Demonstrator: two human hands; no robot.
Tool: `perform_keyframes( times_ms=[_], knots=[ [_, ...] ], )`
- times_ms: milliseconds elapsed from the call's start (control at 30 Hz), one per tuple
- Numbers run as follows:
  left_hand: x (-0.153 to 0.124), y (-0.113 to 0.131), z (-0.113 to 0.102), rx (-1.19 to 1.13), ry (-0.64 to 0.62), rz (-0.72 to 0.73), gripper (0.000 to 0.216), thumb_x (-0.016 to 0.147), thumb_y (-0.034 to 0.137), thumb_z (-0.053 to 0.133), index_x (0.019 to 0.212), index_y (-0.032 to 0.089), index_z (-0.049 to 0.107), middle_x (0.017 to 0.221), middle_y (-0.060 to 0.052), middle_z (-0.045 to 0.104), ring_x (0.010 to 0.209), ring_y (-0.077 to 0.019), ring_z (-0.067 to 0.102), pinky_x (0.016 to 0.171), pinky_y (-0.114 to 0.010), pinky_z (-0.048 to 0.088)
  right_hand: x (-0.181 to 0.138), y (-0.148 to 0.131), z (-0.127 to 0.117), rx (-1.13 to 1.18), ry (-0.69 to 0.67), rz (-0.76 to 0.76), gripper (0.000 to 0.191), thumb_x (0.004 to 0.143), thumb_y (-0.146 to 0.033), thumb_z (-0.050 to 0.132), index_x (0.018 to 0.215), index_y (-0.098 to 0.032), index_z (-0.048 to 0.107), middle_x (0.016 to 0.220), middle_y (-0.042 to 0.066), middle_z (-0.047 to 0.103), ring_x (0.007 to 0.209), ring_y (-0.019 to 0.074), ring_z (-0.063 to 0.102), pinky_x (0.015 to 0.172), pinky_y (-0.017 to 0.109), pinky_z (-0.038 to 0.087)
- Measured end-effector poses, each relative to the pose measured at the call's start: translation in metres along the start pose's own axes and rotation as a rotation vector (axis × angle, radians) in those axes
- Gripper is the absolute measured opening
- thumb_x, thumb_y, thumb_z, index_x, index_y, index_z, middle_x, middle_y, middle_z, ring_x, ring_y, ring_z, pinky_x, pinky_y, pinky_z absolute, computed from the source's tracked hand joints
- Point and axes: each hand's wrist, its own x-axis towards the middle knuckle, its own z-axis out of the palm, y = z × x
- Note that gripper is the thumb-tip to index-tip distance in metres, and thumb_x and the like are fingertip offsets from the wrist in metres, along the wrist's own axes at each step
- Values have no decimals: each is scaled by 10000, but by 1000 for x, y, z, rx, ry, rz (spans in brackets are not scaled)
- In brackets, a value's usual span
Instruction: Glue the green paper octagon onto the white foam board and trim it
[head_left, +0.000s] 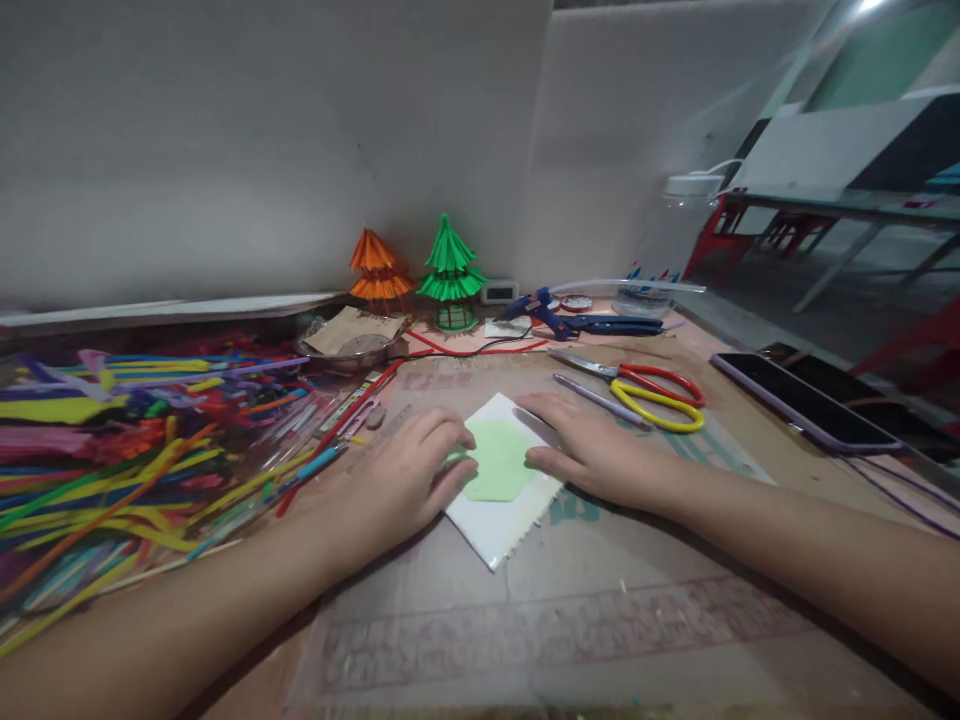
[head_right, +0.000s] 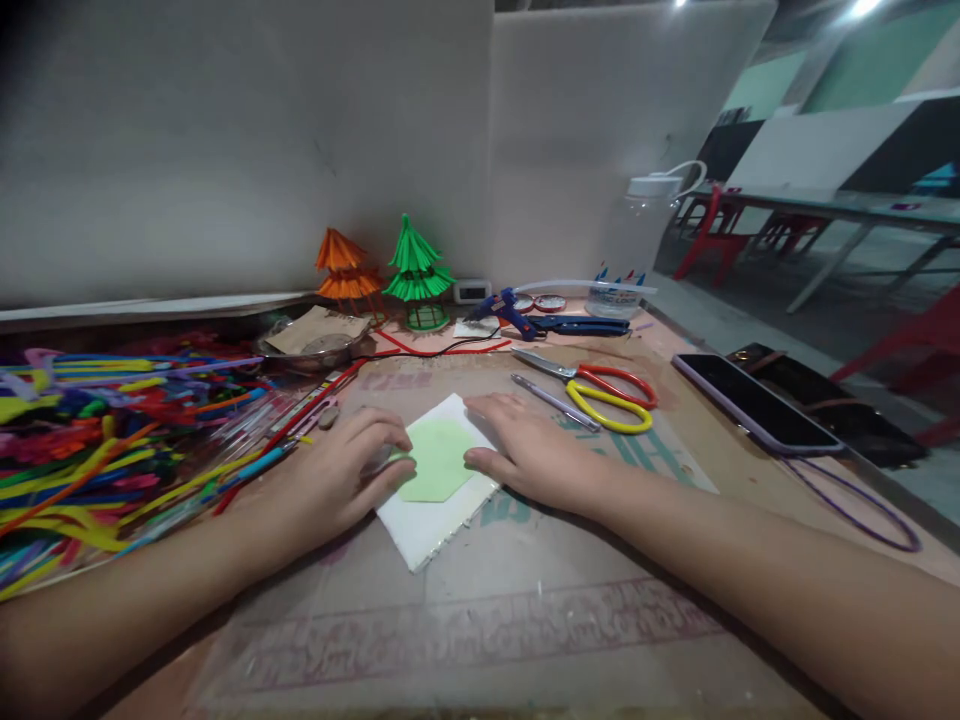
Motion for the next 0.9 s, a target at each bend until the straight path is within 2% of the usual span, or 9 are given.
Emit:
perform_keyframes(
  times_ms=[133, 233, 300, 367, 467, 600, 667, 800, 900],
  knots=[
    [-6, 16, -7, -167, 140, 156, 173, 937, 57, 495, 897, 208, 569, 862, -20, 655, 841, -167, 618, 748, -269, 499, 3, 1, 1, -2, -27, -32, 609, 999, -464, 547, 1498, -120, 493, 1544, 220, 531, 1443, 358, 479, 1185, 576, 393],
    [-8, 22, -21, -278, 146, 64, 256, 839, -23, 477, 750, 217, 470, 716, 33, 558, 667, -113, 551, 590, -208, 415, 3, 1, 1, -15, -40, -44, 596, 1019, -455, 505, 1494, -95, 488, 1550, 228, 522, 1450, 355, 469, 1197, 571, 378],
    [-6, 21, -32, -293, 214, 21, 235, 852, -5, 482, 796, 222, 505, 818, 12, 602, 750, -122, 597, 653, -222, 461, 3, 2, 1, -13, -38, -56, 589, 1022, -457, 497, 1490, -101, 490, 1552, 227, 520, 1451, 355, 468, 1195, 576, 380],
    [-2, 18, -43, -271, 251, 16, 232, 892, 64, 511, 1038, 229, 582, 1225, -80, 644, 1113, -194, 642, 915, -321, 527, 3, 2, 0, -4, -35, -56, 581, 1016, -459, 506, 1485, -118, 497, 1549, 222, 525, 1447, 357, 474, 1192, 578, 384],
    [4, 15, -51, -171, 155, 14, 490, 938, 198, 554, 1420, 217, 466, 1651, -156, 356, 1521, -320, 362, 1217, -527, 338, 3, 1, -1, 15, -31, -33, 561, 1004, -441, 528, 1469, -126, 511, 1517, 221, 553, 1406, 352, 522, 1165, 559, 424],
    [5, 9, -53, -226, 80, -137, 293, 1019, 302, 499, 1277, 219, 609, 1269, -91, 702, 1184, -258, 660, 1013, -408, 522, 2, 2, -1, 28, -12, -56, 541, 1004, -446, 535, 1461, -157, 522, 1507, 208, 568, 1388, 353, 538, 1146, 574, 440],
    [4, 5, -54, -275, 117, -199, 254, 1031, 262, 450, 1156, 220, 667, 1026, -47, 734, 942, -201, 700, 844, -322, 553, 2, 4, 1, 8, -9, -71, 541, 1014, -458, 521, 1469, -166, 519, 1529, 196, 554, 1412, 352, 517, 1164, 575, 422],
    [5, 2, -60, -280, 203, -146, 289, 1002, 183, 450, 1179, 213, 677, 1147, -74, 684, 999, -193, 669, 864, -311, 550, 2, 7, 2, -18, -9, -58, 550, 1021, -469, 515, 1484, -172, 515, 1546, 183, 544, 1423, 340, 512, 1172, 559, 423],
    [8, -1, -58, -270, 105, -107, 275, 1031, 247, 478, 1226, 220, 669, 1229, -75, 695, 1113, -208, 663, 971, -348, 537, 2, 8, 0, -1, 27, -67, 545, 1011, -463, 538, 1466, -163, 546, 1515, 195, 573, 1392, 348, 543, 1149, 574, 444]
  ],
)
